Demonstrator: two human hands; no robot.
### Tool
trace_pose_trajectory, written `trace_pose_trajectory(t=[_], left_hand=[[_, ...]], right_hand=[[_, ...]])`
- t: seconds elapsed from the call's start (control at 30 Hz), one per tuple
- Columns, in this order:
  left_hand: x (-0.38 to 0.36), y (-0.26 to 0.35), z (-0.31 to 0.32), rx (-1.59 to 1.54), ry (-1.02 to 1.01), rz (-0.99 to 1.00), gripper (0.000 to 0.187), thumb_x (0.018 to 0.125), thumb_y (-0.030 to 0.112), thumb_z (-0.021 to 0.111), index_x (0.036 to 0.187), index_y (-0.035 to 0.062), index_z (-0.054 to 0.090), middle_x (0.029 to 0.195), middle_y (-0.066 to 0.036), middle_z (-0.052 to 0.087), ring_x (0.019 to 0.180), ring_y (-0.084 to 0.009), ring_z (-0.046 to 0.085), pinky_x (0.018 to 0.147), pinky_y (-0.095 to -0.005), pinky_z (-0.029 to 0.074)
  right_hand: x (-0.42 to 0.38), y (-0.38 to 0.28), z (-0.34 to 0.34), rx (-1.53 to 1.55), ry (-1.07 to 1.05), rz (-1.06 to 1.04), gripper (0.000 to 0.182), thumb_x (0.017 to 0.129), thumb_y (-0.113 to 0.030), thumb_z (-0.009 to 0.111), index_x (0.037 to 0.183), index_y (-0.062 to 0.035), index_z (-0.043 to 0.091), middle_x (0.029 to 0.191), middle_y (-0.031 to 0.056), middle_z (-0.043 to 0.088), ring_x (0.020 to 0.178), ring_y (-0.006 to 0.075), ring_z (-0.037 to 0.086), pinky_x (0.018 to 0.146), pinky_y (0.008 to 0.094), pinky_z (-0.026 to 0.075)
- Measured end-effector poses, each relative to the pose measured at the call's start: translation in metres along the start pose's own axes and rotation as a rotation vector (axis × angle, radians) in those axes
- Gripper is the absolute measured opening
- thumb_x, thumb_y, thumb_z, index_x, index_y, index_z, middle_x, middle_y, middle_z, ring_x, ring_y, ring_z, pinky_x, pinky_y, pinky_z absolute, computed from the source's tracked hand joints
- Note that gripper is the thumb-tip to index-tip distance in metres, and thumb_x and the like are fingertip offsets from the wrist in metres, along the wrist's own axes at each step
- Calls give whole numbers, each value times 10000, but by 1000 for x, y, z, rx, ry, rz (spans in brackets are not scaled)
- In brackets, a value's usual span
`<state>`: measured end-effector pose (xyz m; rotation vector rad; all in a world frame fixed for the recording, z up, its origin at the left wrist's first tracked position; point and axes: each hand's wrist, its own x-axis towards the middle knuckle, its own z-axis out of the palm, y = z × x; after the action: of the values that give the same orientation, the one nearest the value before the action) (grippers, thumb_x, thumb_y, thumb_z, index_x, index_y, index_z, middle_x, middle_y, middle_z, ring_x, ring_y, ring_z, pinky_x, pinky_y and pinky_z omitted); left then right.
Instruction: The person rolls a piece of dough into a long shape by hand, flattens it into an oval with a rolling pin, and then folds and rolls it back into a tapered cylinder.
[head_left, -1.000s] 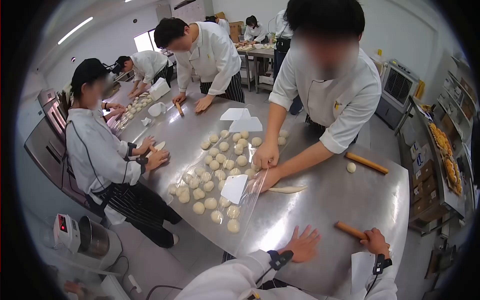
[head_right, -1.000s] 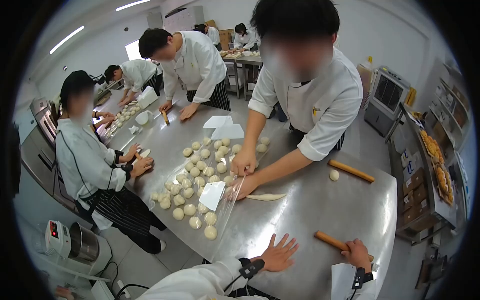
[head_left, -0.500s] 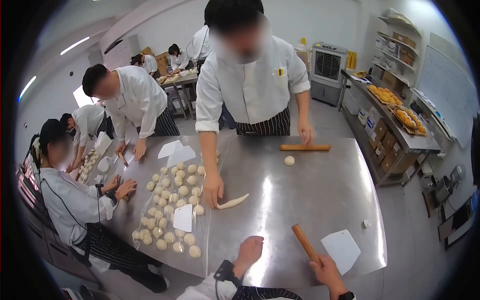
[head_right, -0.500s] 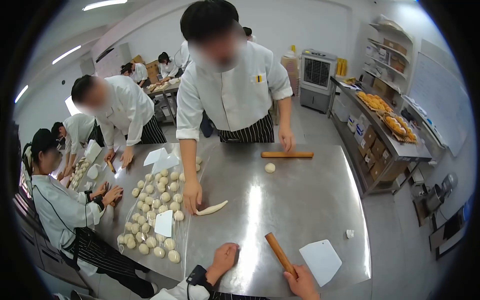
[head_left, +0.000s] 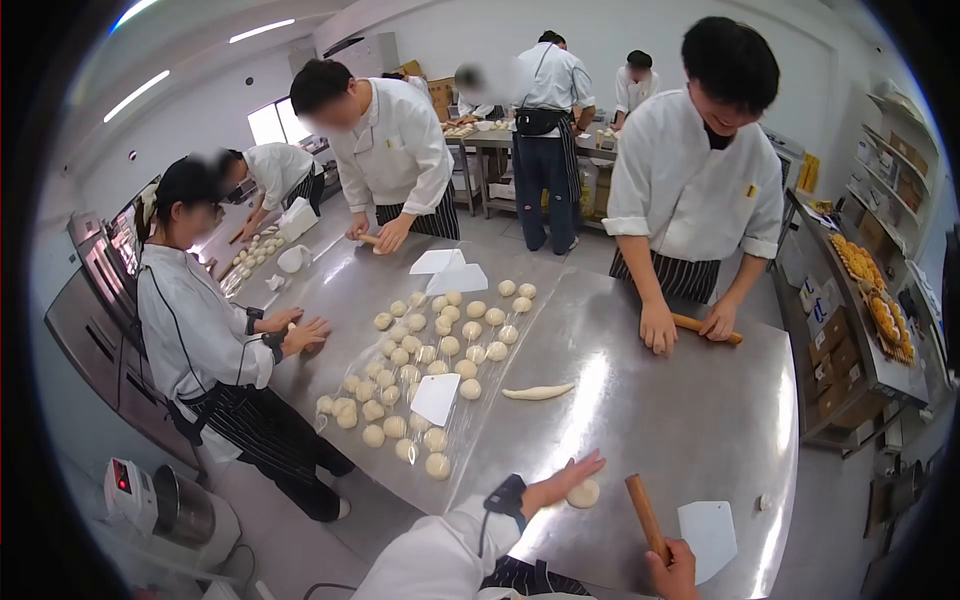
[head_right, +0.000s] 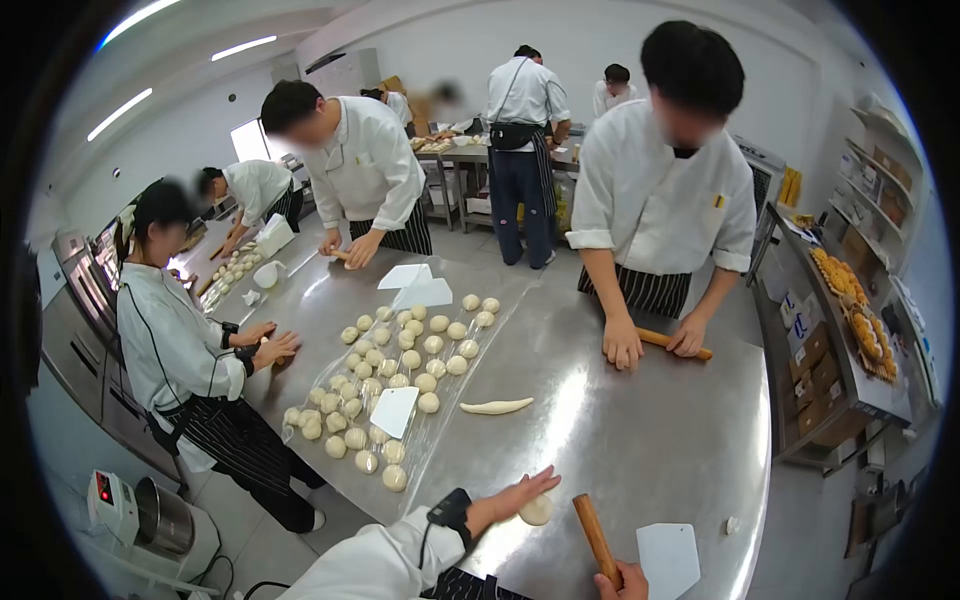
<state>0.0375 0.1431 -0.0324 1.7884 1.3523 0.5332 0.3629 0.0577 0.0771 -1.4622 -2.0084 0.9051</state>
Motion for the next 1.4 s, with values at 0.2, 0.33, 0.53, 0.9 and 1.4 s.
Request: trace_pose_trajectory(t=[0.2,0.33,0.53,0.9,1.4], left_hand=[[-53,57,12,713,207,161,675,933,446,532,1426,7,392,1494,-198,356,1432,-353,259,1158,-530,212],[-56,73,21,662,218,122,737,917,527,518,1416,-5,412,1494,-226,342,1448,-406,201,1157,-571,178],[-83,64,21,664,169,71,824,825,542,625,1448,55,391,1545,-245,240,1458,-424,153,1134,-651,99],[-101,82,-24,790,388,-85,647,887,394,569,1368,-28,471,1455,-216,410,1369,-433,325,1152,-571,126],[-2,47,-56,694,403,-190,631,934,450,461,1423,52,456,1503,-250,341,1411,-488,219,1132,-631,108]], right_hand=[[22,-8,18,161,-32,225,380,752,-237,798,992,11,639,888,155,659,788,283,641,716,356,522],[48,-10,15,-13,-73,73,398,761,-277,791,1010,-3,643,911,165,656,824,310,644,740,387,525],[73,-18,21,-92,-99,-65,344,806,-274,745,1050,-53,645,966,162,642,903,353,618,779,411,506],[109,-38,84,-496,-148,-441,375,782,-386,716,1092,-179,671,1013,43,611,1024,253,589,942,508,406],[200,-23,92,-667,-1,-213,663,925,-556,471,1396,-89,492,1490,208,369,1429,395,243,1114,658,130]])
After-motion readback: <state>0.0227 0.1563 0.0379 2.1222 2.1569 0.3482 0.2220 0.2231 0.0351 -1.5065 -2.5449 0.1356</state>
